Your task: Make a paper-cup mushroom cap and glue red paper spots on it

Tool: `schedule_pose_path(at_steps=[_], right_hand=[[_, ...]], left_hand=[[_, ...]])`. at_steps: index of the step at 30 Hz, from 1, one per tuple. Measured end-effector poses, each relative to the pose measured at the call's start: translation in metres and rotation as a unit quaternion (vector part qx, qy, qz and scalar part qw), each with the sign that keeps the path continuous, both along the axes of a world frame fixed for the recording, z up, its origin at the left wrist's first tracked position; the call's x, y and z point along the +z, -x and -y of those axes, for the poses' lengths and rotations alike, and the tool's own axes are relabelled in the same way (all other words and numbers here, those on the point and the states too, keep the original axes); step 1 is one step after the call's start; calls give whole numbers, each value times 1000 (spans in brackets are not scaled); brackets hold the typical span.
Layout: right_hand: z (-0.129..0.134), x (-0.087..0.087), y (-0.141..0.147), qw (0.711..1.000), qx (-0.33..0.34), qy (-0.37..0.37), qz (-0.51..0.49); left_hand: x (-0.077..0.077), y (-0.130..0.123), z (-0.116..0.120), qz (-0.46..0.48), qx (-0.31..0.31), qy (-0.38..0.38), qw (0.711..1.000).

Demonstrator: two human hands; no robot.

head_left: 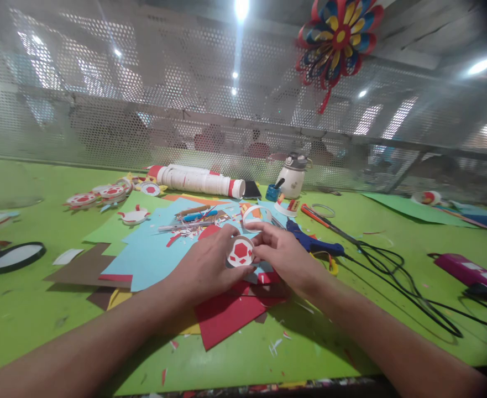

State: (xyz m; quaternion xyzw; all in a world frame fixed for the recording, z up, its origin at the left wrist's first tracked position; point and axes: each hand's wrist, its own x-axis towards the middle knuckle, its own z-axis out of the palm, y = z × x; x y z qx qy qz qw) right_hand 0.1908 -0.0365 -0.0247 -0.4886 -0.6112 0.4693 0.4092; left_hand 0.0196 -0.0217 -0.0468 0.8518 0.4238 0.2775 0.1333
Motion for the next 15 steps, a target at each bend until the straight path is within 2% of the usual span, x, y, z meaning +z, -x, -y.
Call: schedule_pose_path(at_steps=[15], right_hand=[[2, -2, 5, 1000, -17, 6, -6]], left_hand=[[-2, -1, 0, 0, -2, -13, 1000]])
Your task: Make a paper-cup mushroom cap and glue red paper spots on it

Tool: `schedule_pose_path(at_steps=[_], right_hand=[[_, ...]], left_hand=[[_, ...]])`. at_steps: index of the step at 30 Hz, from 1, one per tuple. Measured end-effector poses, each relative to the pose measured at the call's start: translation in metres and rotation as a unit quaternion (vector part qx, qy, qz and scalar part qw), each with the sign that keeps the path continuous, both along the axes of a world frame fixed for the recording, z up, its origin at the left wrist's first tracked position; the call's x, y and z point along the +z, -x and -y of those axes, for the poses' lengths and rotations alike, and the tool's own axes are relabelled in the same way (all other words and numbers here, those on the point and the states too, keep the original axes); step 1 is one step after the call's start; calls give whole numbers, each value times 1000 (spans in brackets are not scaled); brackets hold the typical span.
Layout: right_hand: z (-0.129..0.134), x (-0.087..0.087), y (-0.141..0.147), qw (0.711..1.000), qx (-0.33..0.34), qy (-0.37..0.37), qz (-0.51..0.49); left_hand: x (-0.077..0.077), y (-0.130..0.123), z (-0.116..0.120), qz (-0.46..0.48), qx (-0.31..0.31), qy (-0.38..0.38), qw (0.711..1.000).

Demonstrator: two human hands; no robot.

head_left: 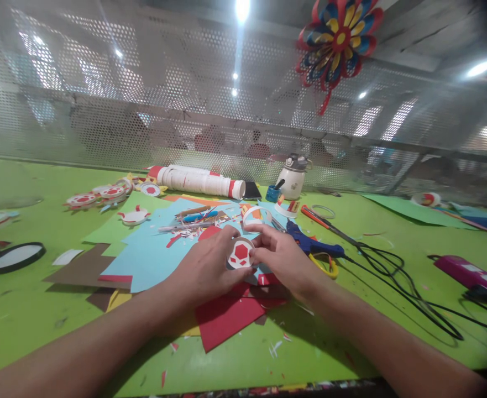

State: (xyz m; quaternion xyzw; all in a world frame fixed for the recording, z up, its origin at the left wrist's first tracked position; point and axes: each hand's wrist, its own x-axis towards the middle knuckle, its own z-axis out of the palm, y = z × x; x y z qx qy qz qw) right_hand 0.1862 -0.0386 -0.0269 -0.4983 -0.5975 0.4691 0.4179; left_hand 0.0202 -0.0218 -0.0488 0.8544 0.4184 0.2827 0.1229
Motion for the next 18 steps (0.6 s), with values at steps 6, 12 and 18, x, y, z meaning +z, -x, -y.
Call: schedule_pose_path(at_steps=[6, 12, 18], right_hand=[[0, 0, 0, 1000, 3, -12, -3], [-1, -3, -1, 1000, 9, -16, 2], [-3, -3, -2, 999, 12, -25, 17]], left_hand=[[1, 0, 1, 1, 2, 6, 1000], [3, 0, 2, 9, -2, 19, 1000], [2, 0, 1, 7, -3, 20, 1000]])
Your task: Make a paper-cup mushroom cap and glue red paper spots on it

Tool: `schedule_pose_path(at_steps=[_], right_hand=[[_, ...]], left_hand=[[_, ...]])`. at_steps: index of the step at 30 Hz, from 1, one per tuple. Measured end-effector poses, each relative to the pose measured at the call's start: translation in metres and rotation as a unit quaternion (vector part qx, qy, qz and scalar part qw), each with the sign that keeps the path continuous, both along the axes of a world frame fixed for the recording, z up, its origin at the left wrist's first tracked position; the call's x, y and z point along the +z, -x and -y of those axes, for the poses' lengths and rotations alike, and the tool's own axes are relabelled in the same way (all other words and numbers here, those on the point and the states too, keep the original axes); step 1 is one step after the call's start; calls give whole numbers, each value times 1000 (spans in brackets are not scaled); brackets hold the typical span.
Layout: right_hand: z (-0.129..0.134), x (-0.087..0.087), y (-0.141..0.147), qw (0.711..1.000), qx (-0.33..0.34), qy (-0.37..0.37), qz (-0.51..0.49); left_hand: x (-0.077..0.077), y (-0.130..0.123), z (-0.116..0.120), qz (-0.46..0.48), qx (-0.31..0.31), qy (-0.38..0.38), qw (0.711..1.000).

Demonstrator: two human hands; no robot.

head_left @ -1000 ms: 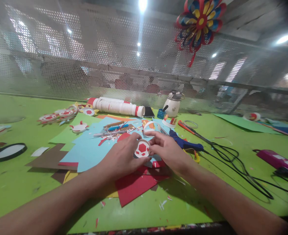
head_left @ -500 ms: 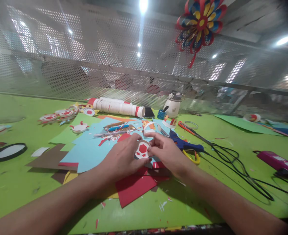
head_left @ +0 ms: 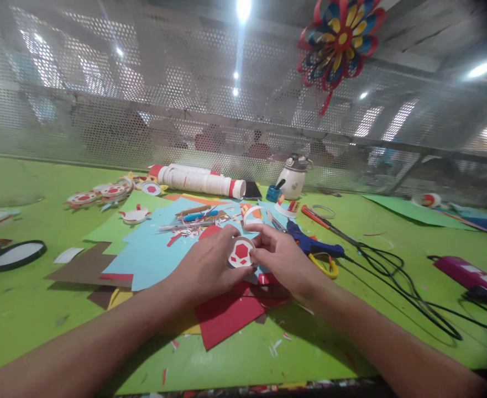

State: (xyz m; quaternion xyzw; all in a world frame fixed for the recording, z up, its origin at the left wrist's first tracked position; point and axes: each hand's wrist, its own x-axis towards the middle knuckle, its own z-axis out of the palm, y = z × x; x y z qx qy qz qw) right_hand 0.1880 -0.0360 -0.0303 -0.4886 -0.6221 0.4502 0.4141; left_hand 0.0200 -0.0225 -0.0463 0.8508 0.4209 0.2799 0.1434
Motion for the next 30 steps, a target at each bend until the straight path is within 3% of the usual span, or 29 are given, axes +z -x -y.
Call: schedule_pose_path(at_steps=[11, 21, 30], right_hand=[[1, 1, 1, 1000, -5, 12, -12], [-2, 8, -2, 997, -32, 24, -67], [-9, 4, -10, 1000, -3, -4, -16]], left_hand=[[4, -1, 1, -3, 1, 9, 1000], [-4, 0, -3, 22, -14, -8, 1000], [1, -1, -1, 48, -4, 30, 998]])
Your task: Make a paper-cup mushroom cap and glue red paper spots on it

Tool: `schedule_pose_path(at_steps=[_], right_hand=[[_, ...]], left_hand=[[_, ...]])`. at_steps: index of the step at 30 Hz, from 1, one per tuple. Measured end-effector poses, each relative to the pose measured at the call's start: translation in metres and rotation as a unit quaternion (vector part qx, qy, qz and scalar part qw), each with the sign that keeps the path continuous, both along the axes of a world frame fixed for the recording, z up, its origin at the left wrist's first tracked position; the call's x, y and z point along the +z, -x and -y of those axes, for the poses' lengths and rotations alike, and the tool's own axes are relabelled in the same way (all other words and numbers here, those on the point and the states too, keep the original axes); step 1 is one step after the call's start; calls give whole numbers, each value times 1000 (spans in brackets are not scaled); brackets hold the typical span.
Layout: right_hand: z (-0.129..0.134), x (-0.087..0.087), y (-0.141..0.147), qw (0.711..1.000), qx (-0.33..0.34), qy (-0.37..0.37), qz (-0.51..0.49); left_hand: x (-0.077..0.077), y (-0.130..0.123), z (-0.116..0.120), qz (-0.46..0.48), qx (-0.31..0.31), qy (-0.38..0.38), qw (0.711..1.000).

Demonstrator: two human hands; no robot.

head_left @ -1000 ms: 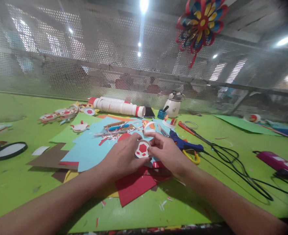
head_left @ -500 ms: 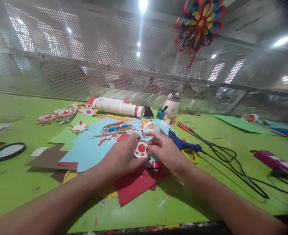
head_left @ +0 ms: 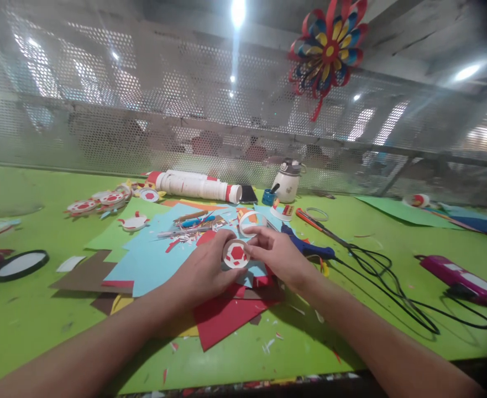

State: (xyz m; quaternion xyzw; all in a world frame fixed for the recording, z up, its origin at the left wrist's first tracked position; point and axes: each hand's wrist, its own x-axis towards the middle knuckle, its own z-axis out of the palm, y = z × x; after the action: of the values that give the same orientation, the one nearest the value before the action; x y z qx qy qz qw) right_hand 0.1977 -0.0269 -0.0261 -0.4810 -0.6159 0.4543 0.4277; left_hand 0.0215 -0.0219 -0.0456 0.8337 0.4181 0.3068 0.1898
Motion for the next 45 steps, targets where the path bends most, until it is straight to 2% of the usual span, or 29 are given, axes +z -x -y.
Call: schedule_pose_path(at_steps=[10, 15, 19, 21, 24, 28, 31, 34, 39, 45], right_hand=[[-1, 2, 1, 997, -8, 34, -76], [1, -2, 7, 991, -4, 34, -133], [1, -1, 7, 992, 0, 41, -117], [-2, 1, 1, 997, -25, 8, -67], [-14, 7, -14, 991, -105, -83, 15], [-36, 21, -39, 974, -162, -115, 107], [-47, 36, -60, 951, -152, -116, 242], [-45, 44, -82, 908, -124, -110, 385], [-30, 33, -108, 840, -65, -80, 532], [-21, 22, -111, 799, -23, -60, 598]], left_hand=[[-5, 2, -4, 16, -27, -83, 996], [-4, 2, -4, 20, -16, -117, 993], [-1, 3, -4, 25, -9, -116, 993], [-2, 4, -5, 23, 2, -111, 994], [-4, 5, -7, 15, 15, -107, 994], [-7, 5, -9, -1, 21, -83, 996], [-8, 5, -10, -21, 31, -65, 997], [-9, 6, -13, -19, 41, -66, 997], [-8, 8, -14, -9, 49, -64, 997], [-5, 8, -14, 6, 58, -63, 996]])
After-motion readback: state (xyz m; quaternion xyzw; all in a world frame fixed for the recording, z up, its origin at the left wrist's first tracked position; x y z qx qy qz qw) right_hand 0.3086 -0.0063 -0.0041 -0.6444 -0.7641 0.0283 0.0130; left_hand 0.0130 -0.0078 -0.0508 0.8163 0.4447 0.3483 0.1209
